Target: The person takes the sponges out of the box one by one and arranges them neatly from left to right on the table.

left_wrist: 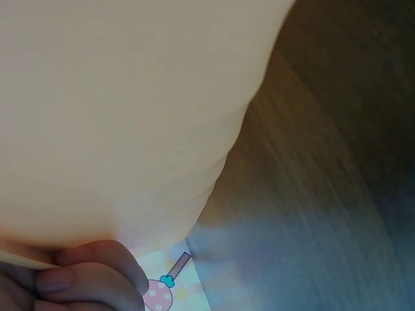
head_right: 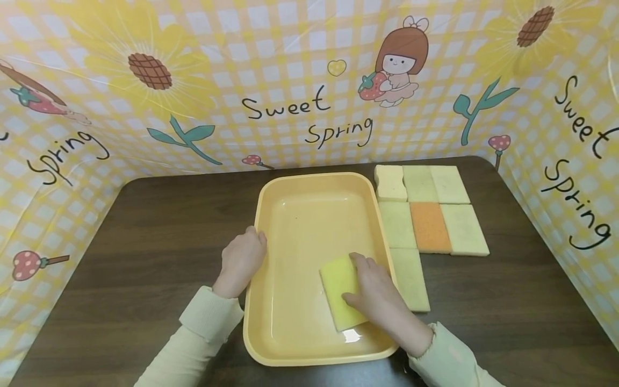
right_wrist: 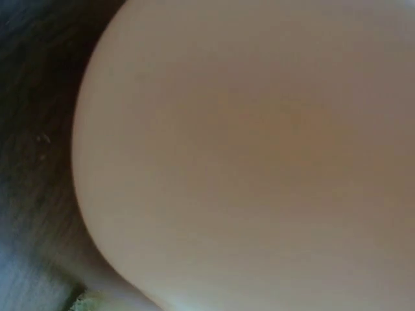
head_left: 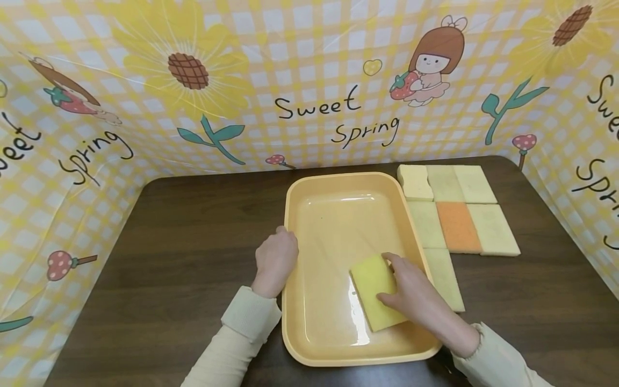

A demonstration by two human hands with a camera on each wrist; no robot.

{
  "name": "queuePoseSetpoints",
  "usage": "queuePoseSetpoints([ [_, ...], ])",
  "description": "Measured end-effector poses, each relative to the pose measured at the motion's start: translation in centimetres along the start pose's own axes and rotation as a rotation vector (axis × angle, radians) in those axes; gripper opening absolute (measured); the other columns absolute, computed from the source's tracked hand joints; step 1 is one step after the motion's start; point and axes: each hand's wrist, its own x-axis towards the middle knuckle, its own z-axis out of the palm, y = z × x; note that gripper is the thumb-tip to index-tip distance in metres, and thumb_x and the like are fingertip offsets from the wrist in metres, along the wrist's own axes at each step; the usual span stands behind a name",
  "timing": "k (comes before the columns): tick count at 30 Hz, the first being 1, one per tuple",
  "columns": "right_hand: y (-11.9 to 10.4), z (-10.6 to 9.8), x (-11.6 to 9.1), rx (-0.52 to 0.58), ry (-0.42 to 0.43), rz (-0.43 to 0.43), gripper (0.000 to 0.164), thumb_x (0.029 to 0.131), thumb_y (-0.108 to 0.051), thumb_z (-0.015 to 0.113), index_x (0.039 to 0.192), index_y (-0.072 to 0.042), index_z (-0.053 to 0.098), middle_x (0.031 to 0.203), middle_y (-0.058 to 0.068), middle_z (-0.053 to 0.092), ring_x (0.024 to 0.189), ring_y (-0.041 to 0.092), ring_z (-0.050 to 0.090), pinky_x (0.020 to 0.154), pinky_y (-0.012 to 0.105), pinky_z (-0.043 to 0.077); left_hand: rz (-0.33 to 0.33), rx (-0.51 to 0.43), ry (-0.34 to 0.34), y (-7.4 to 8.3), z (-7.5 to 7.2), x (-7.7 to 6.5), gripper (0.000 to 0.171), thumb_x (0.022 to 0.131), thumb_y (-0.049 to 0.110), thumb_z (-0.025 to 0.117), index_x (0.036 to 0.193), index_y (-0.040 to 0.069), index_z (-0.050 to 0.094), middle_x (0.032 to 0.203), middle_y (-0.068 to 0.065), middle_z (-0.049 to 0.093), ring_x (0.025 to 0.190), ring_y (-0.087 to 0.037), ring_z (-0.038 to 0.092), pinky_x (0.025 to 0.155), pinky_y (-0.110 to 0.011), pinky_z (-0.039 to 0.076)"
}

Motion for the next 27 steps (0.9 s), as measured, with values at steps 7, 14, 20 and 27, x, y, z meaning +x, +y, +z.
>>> queuePoseSetpoints([
  [7, 0.1, 0.0, -0.2, 0.088, -0.012, 0.033, 0.066, 0.077, -0.009, 0.075, 0.133, 0.007, 0.044, 0.116, 0.02, 0.06, 0.09, 0.025, 0.059, 0.076, 0.039, 0.05, 0.001, 0.018, 0.006, 0.1, 0.1, 0.1, 0.031, 0.101, 0.019, 0.039, 0.086, -0.002, 0.054, 0.065, -0.017, 0.059, 0.056, -0.03, 0.062, 0.048, -0.045, 0.05],
  [14, 0.1, -0.4, -0.1, 0.173, -0.009, 0.051, 0.055, 0.082, -0.008, 0.071, 0.13, 0.005, 0.048, 0.113, 0.018, 0.061, 0.086, 0.022, 0.058, 0.071, 0.032, 0.048, -0.001, 0.01, 0.01, 0.1, 0.0, 0.1, 0.031, 0.101, 0.02, 0.039, 0.085, -0.002, 0.054, 0.066, -0.017, 0.059, 0.056, -0.03, 0.062, 0.049, -0.045, 0.05],
  [20, -0.2, -1.1, -0.2, 0.228, 0.026, 0.056, 0.051, 0.081, -0.009, 0.072, 0.126, 0.003, 0.052, 0.11, 0.017, 0.062, 0.084, 0.02, 0.059, 0.068, 0.03, 0.047, -0.003, 0.003, 0.008, 0.0, 0.1, 0.1, 0.031, 0.101, 0.02, 0.038, 0.086, -0.003, 0.054, 0.066, -0.018, 0.06, 0.057, -0.031, 0.063, 0.049, -0.045, 0.05],
  [27, -0.2, -2.2, -0.6, 0.281, 0.081, 0.073, 0.051, 0.082, -0.011, 0.073, 0.127, 0.0, 0.052, 0.112, 0.018, 0.063, 0.087, 0.022, 0.063, 0.069, 0.03, 0.051, -0.011, -0.003, -0.002, 0.0, 0.1, 0.1, 0.031, 0.101, 0.02, 0.037, 0.085, -0.002, 0.053, 0.065, -0.018, 0.06, 0.057, -0.031, 0.063, 0.049, -0.045, 0.049],
])
